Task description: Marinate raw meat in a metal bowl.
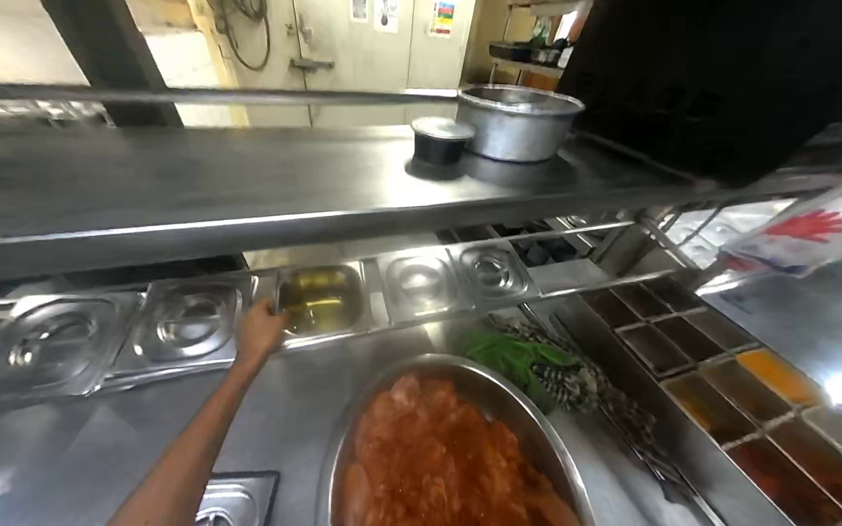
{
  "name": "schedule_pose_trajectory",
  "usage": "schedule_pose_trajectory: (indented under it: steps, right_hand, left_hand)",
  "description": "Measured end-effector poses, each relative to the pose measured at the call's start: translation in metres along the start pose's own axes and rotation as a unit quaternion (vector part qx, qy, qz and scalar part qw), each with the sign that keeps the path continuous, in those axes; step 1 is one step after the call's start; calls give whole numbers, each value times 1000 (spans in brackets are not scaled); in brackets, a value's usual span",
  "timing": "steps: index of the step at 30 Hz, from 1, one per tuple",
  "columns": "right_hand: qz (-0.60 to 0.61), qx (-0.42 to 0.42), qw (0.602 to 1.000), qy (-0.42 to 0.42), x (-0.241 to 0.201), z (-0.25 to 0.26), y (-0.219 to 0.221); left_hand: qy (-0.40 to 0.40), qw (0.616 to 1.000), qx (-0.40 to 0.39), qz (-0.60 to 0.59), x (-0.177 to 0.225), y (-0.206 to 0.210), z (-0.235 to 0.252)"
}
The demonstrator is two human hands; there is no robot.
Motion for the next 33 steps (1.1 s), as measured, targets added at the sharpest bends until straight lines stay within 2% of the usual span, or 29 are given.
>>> schedule_pose_trajectory:
  steps: [2, 5, 6, 7, 10, 12, 14, 17, 20, 23, 26, 28, 30, 33]
  right_hand:
    - [-60, -57, 997, -1, -3, 26, -13]
    - [-137, -161, 977, -2, 4, 77, 1]
    - [-151, -208, 966, -4, 1, 99, 11]
    - [-156, -249, 956, -4, -5, 121, 26]
    - [-166, -314, 935, 7, -41, 163, 85]
    - [-243, -349, 905, -29, -85, 157, 110]
    - [-293, -385, 868, -107, -115, 127, 119]
    - [-309, -413, 834, -197, -103, 63, 96]
    - [-349, -434, 809, -191, -59, 25, 52]
    - [-406, -430, 796, -127, -44, 61, 63]
    - [-406, -405, 813, -103, -79, 124, 118]
    - [-379, -388, 829, -138, -96, 121, 142]
    - [-329, -418, 826, -187, -97, 105, 141]
    - [-296, -499, 772, -261, -84, 75, 98]
  left_hand:
    - [45, 998, 15, 42, 8, -8, -30]
    - [162, 986, 42, -20, -5, -6, -110]
    - [157, 986, 23, -48, -19, 3, -140]
    - [120, 990, -19, -65, -35, 17, -168]
    - [-36, 983, -165, -77, -78, 70, -213]
    - [-67, 978, -164, -115, -87, 86, -210]
    - [-70, 977, -152, -134, -85, 86, -203]
    - [-77, 972, -143, -172, -89, 87, -203]
    - [-83, 968, -147, -187, -92, 87, -203]
    - [-71, 974, -155, -151, -88, 86, -206]
    - [-68, 978, -147, -128, -83, 84, -206]
    - [-74, 978, -139, -139, -86, 83, -210]
    - [-69, 976, -128, -160, -84, 83, -209]
    - [-76, 972, -133, -180, -84, 82, -213]
Point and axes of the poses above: each hand's wrist, its own z-axis towards the middle knuckle, its own y-axis out of the palm, x = y × z, the point moved 5 cm from there along z, towards the middle knuckle, and after that the axes turned 14 degrees about -z, right-handed, at the moved point
